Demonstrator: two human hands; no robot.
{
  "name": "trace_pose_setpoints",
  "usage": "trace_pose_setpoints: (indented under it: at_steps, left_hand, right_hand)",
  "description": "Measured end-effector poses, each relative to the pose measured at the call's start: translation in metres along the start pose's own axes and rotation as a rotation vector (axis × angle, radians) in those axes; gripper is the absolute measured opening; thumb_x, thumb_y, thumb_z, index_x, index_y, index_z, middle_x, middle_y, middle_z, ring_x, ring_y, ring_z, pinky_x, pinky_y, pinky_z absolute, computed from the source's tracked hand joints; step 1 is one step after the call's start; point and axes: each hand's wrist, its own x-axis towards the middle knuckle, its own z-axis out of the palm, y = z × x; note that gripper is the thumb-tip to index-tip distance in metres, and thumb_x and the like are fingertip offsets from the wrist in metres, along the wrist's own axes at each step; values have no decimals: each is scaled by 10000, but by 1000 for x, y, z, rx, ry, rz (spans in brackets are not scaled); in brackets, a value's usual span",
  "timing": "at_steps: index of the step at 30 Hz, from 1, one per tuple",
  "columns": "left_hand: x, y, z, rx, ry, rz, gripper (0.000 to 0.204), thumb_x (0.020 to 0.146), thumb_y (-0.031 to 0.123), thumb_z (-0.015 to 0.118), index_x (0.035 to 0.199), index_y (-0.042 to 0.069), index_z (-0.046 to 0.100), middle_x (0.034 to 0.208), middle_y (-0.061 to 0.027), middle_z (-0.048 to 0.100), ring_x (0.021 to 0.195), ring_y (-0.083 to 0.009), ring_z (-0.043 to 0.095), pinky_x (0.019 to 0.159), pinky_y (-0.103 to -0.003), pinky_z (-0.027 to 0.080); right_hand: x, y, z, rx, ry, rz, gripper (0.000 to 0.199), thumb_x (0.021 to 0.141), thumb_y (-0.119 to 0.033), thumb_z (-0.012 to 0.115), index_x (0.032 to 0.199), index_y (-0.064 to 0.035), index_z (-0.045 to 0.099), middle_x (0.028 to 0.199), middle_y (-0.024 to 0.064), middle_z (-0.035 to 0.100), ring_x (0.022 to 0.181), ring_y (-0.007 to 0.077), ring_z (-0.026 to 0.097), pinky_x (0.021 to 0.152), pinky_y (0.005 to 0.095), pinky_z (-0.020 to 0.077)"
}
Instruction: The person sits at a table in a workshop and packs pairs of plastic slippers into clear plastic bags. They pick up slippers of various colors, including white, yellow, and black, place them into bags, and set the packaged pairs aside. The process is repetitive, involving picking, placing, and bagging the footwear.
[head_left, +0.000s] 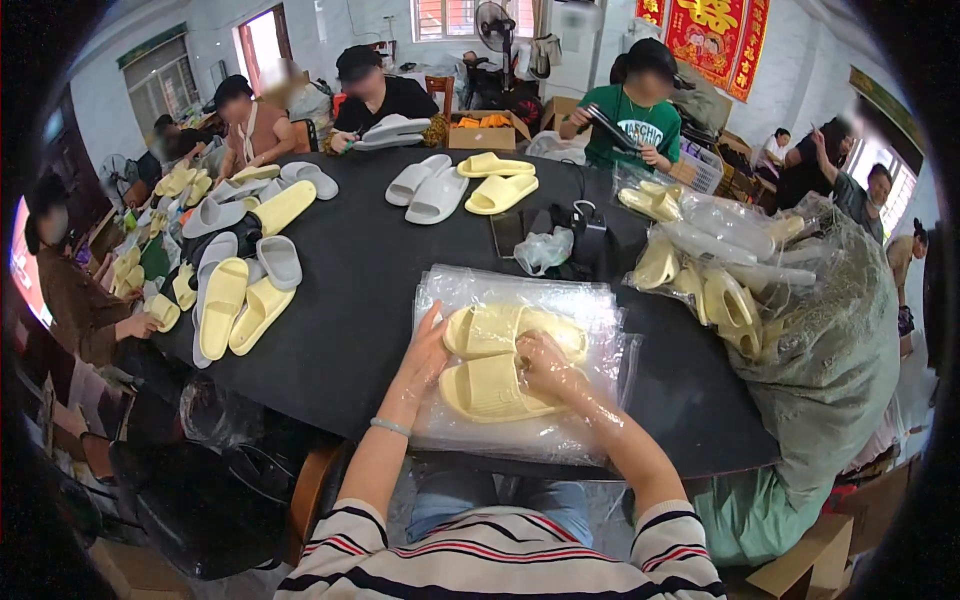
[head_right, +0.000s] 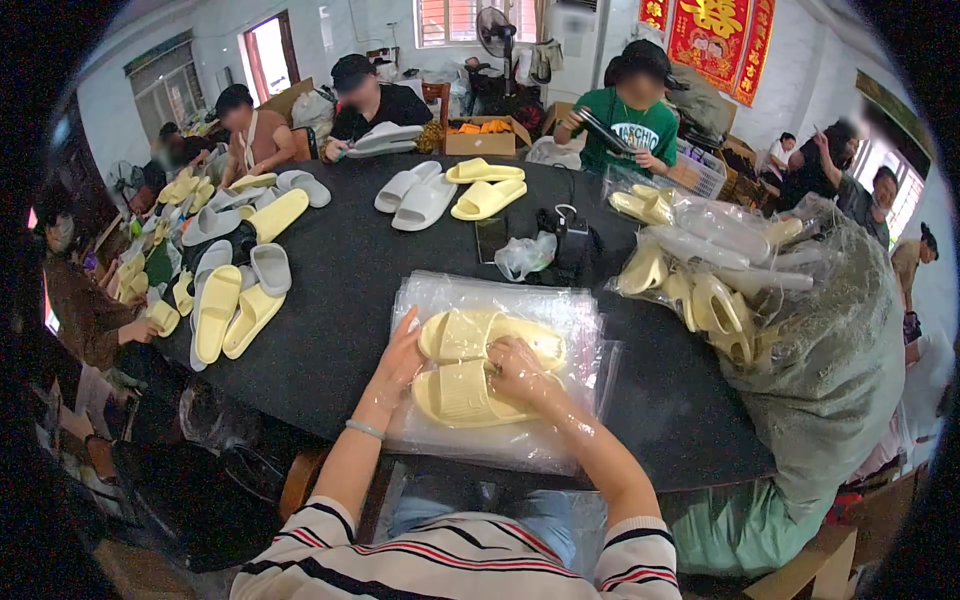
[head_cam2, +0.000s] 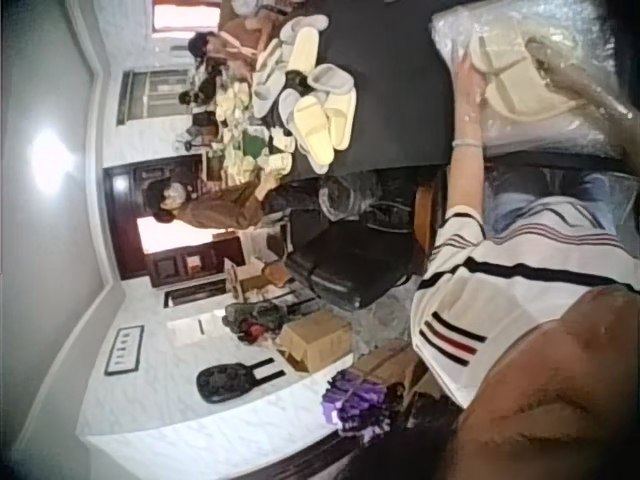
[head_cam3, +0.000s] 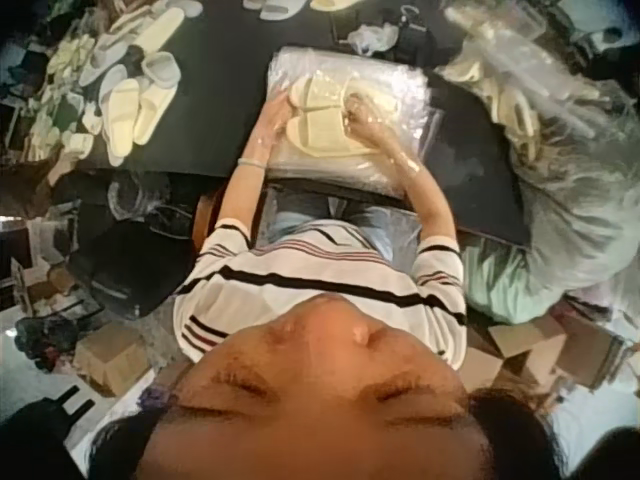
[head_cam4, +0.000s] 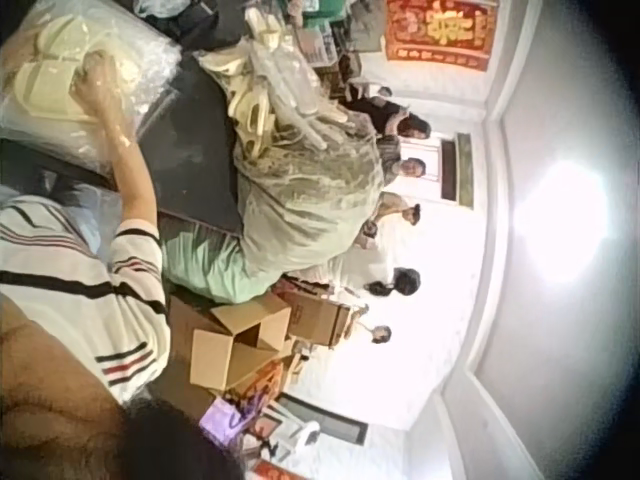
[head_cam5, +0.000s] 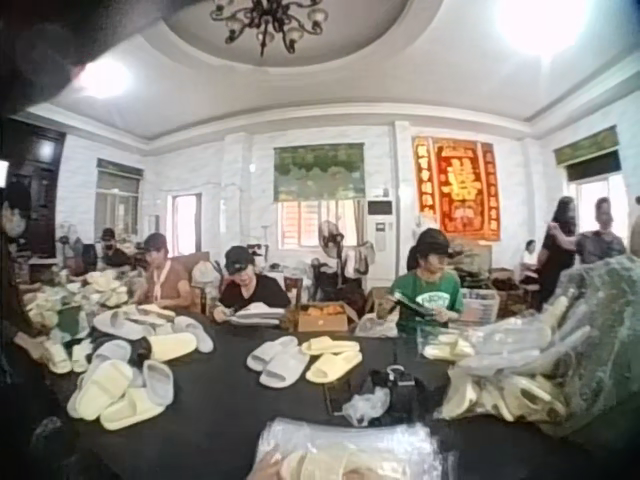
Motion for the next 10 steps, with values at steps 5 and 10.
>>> trace_pose_setpoints:
  at_steps: [5, 10]
  left_hand:
    - [22, 30, 1, 416, -50, -172, 641, 968, 126, 521, 1509, 112, 179, 1270, -185, 527, 1101, -236, 571, 917, -362, 483]
    - [52, 39, 5, 819, -43, -173, 740, 929, 185, 605, 1518, 127, 160, 1332, -181, 485, 1220, -240, 486, 1033, -356, 382]
  right_hand:
    - [-2, 6, 8, -6, 79, -81, 214, 715, -135, 663, 893, -23, 622, 950, 131, 641, 1037, 310, 552, 899, 412, 424]
    - [-4, 8, 6, 5, 39, -84, 269, 716, -179, 681, 934, -28, 633, 985, 130, 651, 1053, 302, 555, 932, 411, 416]
